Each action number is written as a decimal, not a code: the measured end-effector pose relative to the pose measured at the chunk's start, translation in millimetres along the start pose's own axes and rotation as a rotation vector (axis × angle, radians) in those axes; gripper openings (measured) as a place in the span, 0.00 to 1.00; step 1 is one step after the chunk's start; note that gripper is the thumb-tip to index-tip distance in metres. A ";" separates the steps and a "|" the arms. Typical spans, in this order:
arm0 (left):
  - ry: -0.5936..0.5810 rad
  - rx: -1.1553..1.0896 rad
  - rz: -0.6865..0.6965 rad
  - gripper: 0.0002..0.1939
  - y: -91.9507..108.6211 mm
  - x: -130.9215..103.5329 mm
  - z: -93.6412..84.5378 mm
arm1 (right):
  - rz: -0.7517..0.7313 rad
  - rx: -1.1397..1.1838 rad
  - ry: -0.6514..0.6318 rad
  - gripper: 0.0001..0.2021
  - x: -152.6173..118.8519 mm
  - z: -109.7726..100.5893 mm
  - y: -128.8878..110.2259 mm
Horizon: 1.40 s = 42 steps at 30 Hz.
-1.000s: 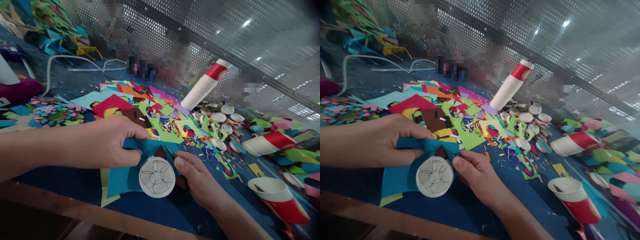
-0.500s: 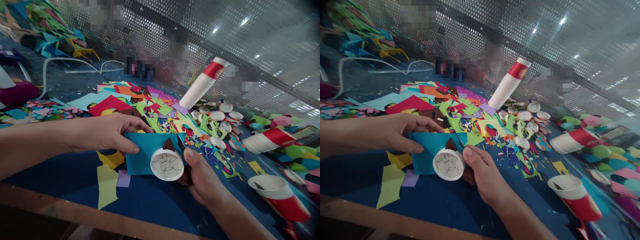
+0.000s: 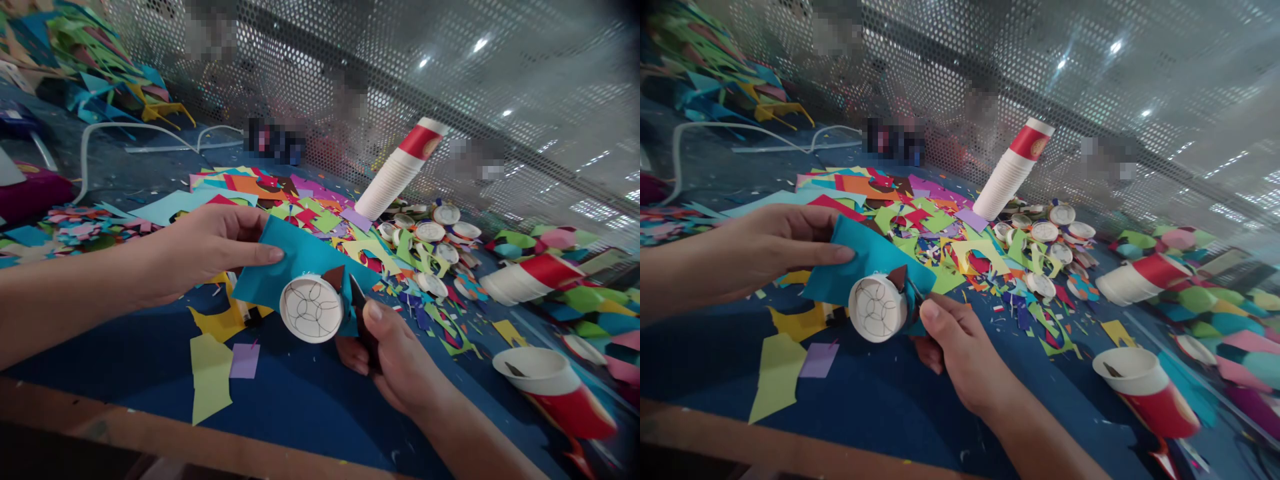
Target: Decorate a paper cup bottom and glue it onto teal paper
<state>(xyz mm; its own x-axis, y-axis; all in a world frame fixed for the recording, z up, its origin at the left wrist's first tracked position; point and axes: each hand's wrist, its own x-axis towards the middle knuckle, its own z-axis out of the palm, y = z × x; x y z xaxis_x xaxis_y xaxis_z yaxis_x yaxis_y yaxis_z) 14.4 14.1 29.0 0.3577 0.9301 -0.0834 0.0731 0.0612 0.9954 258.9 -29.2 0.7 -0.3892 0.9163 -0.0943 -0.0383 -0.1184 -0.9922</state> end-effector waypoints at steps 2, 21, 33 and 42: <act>0.025 0.024 -0.007 0.12 0.6 -0.6 -0.5 | -0.019 -0.008 -0.008 0.26 0.3 -1.3 1.3; 0.060 -0.117 0.225 0.06 -7.9 3.0 0.9 | 0.145 0.142 0.011 0.27 1.0 1.2 -2.6; 0.032 -0.109 0.215 0.06 -3.7 0.9 2.9 | 0.083 0.139 -0.003 0.28 0.6 -1.9 0.5; 0.084 -0.121 0.187 0.09 -3.3 1.4 4.2 | 0.057 0.074 0.023 0.29 1.4 -0.9 1.5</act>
<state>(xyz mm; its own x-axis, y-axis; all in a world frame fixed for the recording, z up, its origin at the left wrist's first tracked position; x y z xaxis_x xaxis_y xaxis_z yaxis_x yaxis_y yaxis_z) 18.6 13.6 25.3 0.2753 0.9560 0.1015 -0.1011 -0.0762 0.9919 259.2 -27.8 -1.0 -0.3718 0.9157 -0.1527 -0.0846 -0.1972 -0.9767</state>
